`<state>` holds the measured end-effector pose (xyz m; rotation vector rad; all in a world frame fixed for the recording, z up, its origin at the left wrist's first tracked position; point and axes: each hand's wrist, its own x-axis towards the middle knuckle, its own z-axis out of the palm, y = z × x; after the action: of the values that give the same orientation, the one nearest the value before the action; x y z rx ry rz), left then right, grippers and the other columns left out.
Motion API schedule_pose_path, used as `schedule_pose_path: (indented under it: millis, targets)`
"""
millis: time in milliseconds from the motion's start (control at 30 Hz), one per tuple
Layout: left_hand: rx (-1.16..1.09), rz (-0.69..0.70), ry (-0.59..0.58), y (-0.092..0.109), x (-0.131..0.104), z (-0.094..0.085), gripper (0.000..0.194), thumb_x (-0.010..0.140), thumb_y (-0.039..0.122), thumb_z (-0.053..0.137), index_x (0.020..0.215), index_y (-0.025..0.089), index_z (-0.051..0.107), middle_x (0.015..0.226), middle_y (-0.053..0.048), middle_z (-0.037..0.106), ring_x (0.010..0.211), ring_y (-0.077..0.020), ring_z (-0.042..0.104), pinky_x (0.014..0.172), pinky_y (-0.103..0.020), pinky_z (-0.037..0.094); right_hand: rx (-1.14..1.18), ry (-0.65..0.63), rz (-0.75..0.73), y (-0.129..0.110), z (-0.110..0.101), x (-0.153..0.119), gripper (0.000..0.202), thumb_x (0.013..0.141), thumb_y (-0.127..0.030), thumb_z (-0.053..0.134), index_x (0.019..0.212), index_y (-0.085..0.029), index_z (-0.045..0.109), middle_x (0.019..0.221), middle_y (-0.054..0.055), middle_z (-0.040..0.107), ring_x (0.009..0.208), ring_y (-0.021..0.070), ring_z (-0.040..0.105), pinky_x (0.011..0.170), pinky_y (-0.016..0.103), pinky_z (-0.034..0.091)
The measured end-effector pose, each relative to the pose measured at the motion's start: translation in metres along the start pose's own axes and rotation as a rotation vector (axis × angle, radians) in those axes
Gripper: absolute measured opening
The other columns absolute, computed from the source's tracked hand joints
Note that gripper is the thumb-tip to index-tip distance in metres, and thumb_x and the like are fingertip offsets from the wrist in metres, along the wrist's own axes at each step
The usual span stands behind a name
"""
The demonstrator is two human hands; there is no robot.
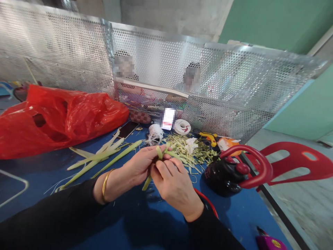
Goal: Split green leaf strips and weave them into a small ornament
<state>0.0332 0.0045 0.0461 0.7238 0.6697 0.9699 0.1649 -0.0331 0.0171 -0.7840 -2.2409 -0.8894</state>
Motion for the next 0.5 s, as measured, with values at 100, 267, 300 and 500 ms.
schedule_pose_path:
  millis: [100,267,300,500]
  targets:
    - [0.067,0.07,-0.018,-0.007,0.001,0.0,0.023,0.066,0.033,0.076,0.067,0.012,0.067,0.06,-0.002,0.061,0.057,-0.009,0.053,0.055,-0.018,0.042,0.029,0.018,0.015,-0.001,0.001,0.0,0.015,0.087,-0.009,0.057,0.094,-0.016,0.068,0.087,0.005,0.069,0.082,0.0186,0.061,0.09,0.038,0.042]
    - [0.206,0.142,-0.045,-0.008,0.0,-0.001,0.03,0.068,0.041,0.075,0.068,0.012,0.069,0.06,-0.001,0.061,0.055,-0.0084,0.053,0.056,-0.019,0.045,0.281,0.214,0.333,0.007,-0.016,0.005,0.014,0.086,-0.009,0.059,0.091,-0.019,0.067,0.085,0.005,0.067,0.083,0.0184,0.062,0.084,0.037,0.047]
    - [0.239,0.142,-0.052,-0.008,-0.001,0.0,0.031,0.069,0.043,0.074,0.068,0.012,0.069,0.06,-0.002,0.062,0.055,-0.0094,0.054,0.058,-0.021,0.047,0.336,0.251,0.452,0.009,-0.019,0.006,0.01,0.086,-0.011,0.059,0.088,-0.019,0.067,0.084,0.006,0.066,0.083,0.0188,0.062,0.081,0.036,0.049]
    - [0.332,0.159,-0.046,-0.009,-0.005,0.005,0.026,0.075,0.039,0.067,0.068,0.013,0.067,0.062,-0.004,0.066,0.059,-0.0135,0.061,0.065,-0.027,0.052,0.818,0.133,1.216,0.023,-0.018,0.008,0.017,0.079,-0.034,0.069,0.08,-0.017,0.067,0.075,0.004,0.071,0.068,0.0204,0.065,0.064,0.031,0.052]
